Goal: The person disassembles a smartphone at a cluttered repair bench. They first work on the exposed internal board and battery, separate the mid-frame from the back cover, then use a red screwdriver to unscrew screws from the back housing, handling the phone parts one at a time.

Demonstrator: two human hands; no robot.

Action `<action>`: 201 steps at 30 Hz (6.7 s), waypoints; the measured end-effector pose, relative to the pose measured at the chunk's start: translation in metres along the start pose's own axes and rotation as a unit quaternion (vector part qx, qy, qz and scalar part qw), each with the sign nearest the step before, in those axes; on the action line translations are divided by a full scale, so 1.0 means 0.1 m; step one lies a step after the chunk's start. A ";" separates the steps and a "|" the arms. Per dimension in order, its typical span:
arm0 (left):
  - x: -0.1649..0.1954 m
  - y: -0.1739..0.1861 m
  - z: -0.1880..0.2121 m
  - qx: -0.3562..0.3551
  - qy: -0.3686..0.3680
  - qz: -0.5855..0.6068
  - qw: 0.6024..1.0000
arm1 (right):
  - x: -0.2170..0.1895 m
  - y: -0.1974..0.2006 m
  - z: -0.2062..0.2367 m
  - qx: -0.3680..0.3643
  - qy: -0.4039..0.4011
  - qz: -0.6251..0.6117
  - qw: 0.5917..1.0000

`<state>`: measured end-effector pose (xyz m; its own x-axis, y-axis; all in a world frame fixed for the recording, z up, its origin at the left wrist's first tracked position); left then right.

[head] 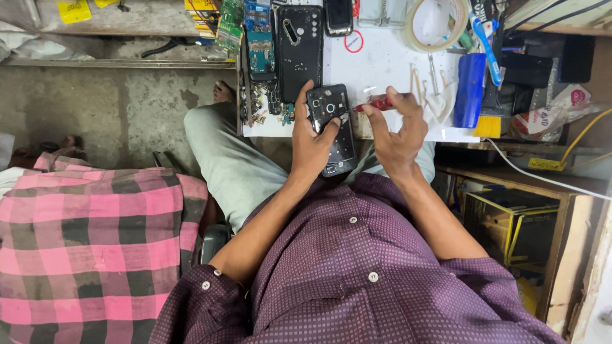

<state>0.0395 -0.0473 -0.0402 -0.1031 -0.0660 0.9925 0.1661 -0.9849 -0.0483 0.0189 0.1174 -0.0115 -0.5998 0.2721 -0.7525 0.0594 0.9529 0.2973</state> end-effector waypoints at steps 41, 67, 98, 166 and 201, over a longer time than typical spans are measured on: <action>-0.04 -0.03 -0.02 -0.001 -0.005 0.007 1.000 | -0.07 -0.02 -0.10 -0.028 0.009 0.007 1.000; 0.25 0.48 0.13 -0.003 0.054 0.182 0.982 | 0.02 -0.21 -0.45 0.012 -0.215 -0.210 0.954; 0.28 0.98 0.17 0.063 0.020 0.218 0.974 | 0.12 -0.86 -0.83 -0.248 0.013 0.141 0.958; 0.14 1.00 0.15 0.090 0.012 0.222 0.971 | -0.11 -0.78 -0.67 -0.289 -0.048 0.135 0.947; 0.10 1.05 0.14 0.099 0.025 0.215 0.971 | 0.02 -0.41 -0.64 -0.057 -0.203 -0.131 0.969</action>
<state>0.0697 -0.1488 -0.0337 -0.0293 -0.4775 0.8781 0.3890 -0.8147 -0.4301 -0.0357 0.0704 0.0126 -0.2179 0.0755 -0.9730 -0.1542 0.9818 0.1108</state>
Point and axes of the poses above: each hand's wrist, its own z-axis away from the middle knuckle, its own y-axis out of the back of the hand, x = y × z, the point moved 2 cm from there along -z, towards the middle knuckle, and after that the axes turned 9 degrees about -z, right-handed, at the moved point
